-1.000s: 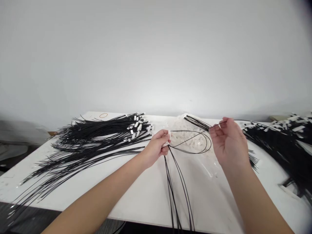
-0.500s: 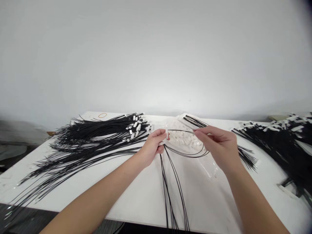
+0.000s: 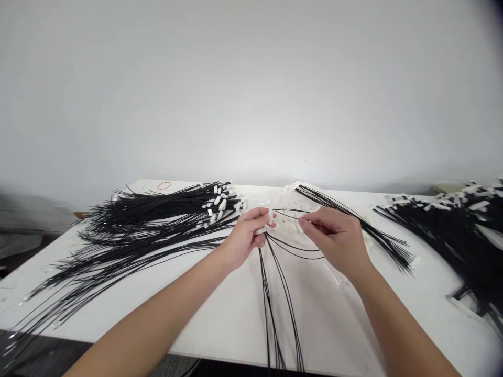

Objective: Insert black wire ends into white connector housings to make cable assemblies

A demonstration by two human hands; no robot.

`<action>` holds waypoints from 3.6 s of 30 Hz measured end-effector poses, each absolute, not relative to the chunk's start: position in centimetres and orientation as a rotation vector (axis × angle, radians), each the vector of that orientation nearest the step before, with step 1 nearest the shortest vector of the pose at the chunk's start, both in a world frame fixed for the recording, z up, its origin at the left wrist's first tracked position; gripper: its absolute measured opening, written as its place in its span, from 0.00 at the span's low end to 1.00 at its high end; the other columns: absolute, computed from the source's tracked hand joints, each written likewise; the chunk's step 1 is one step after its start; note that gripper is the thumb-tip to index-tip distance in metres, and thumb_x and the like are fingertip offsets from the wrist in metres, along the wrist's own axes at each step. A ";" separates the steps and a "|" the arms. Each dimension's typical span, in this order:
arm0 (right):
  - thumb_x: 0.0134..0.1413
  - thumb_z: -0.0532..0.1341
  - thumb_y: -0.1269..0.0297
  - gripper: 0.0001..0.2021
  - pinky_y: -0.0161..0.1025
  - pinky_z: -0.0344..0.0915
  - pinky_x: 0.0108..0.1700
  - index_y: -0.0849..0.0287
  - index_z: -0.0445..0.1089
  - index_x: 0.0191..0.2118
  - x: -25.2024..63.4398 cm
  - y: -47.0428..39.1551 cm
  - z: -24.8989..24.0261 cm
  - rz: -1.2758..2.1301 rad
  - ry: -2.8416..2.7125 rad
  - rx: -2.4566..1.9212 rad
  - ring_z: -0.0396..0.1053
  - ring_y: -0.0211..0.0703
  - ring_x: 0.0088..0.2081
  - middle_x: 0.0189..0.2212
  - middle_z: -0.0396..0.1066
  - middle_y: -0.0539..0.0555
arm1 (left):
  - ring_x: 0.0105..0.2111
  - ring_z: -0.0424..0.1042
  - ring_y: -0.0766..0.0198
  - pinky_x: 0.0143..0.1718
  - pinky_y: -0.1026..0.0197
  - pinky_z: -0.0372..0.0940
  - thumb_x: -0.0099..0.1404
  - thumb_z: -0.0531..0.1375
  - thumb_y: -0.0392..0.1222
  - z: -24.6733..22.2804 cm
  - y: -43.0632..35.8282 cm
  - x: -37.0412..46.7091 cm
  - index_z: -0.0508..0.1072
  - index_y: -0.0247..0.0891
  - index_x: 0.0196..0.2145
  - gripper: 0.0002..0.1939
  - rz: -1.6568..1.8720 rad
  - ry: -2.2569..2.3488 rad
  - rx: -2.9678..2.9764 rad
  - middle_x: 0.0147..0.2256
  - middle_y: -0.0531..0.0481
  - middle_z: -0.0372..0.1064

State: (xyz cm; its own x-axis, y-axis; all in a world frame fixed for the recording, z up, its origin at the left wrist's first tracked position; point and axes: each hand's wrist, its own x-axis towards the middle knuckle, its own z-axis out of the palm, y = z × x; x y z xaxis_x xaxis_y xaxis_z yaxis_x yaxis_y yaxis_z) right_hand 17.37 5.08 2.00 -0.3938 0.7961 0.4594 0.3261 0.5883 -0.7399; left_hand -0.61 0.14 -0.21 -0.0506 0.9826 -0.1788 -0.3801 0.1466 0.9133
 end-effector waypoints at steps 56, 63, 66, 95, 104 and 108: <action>0.48 0.59 0.75 0.07 0.39 0.53 0.42 0.54 0.66 0.31 15.5 5.0 -1.6 -0.359 -2.330 -0.216 0.60 0.31 0.32 0.27 0.67 0.45 | 0.17 0.50 0.80 0.18 0.72 0.47 0.53 0.61 0.41 -0.4 0.0 -0.6 0.67 0.33 0.31 0.10 1.364 0.989 0.587 0.27 0.51 0.61; 0.48 0.59 0.75 0.08 0.38 0.55 0.43 0.54 0.66 0.32 15.6 5.1 -1.6 -0.323 -2.314 -0.205 0.61 0.30 0.31 0.27 0.67 0.44 | 0.17 0.50 0.80 0.17 0.72 0.46 0.52 0.62 0.42 -0.4 0.0 -0.7 0.66 0.33 0.30 0.11 1.360 0.976 0.579 0.27 0.51 0.61; 0.48 0.59 0.75 0.08 0.38 0.55 0.44 0.54 0.65 0.32 15.7 5.2 -1.7 -0.319 -2.316 -0.207 0.61 0.30 0.32 0.28 0.68 0.44 | 0.17 0.50 0.80 0.18 0.72 0.46 0.52 0.62 0.41 -0.4 0.0 -0.7 0.66 0.33 0.30 0.11 1.364 0.969 0.584 0.27 0.51 0.61; 0.44 0.63 0.59 0.10 0.33 0.65 0.28 0.60 0.68 0.30 16.6 6.9 0.9 1.152 -1.027 -0.742 0.61 0.28 0.20 0.23 0.65 0.47 | 0.17 0.50 0.80 0.19 0.71 0.47 0.55 0.59 0.39 -0.4 0.1 -0.8 0.64 0.34 0.29 0.07 1.354 1.020 0.581 0.28 0.51 0.61; 0.45 0.62 0.54 0.14 0.25 0.68 0.33 0.59 0.67 0.34 20.1 10.0 2.2 1.293 -0.553 -0.636 0.62 0.23 0.25 0.26 0.61 0.44 | 0.17 0.50 0.80 0.18 0.71 0.47 0.54 0.60 0.42 -0.4 -0.1 -1.0 0.64 0.36 0.29 0.09 1.341 1.051 0.618 0.29 0.53 0.60; 0.41 0.65 0.58 0.15 0.24 0.50 0.15 0.57 0.69 0.37 19.5 8.7 2.4 1.400 -0.865 -0.786 0.51 0.21 0.16 0.22 0.61 0.44 | 0.17 0.51 0.80 0.19 0.71 0.47 0.55 0.58 0.41 -0.4 -0.2 -1.0 0.64 0.39 0.31 0.07 1.331 1.093 0.657 0.31 0.53 0.62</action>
State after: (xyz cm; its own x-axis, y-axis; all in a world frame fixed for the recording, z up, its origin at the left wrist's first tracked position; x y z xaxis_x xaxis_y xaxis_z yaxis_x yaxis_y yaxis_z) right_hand 19.49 8.73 2.41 -0.0181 0.9988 0.0453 -0.4876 0.0308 -0.8725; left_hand -1.01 -0.17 -0.44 -0.1081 0.9637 -0.2442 -0.4273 0.1767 0.8867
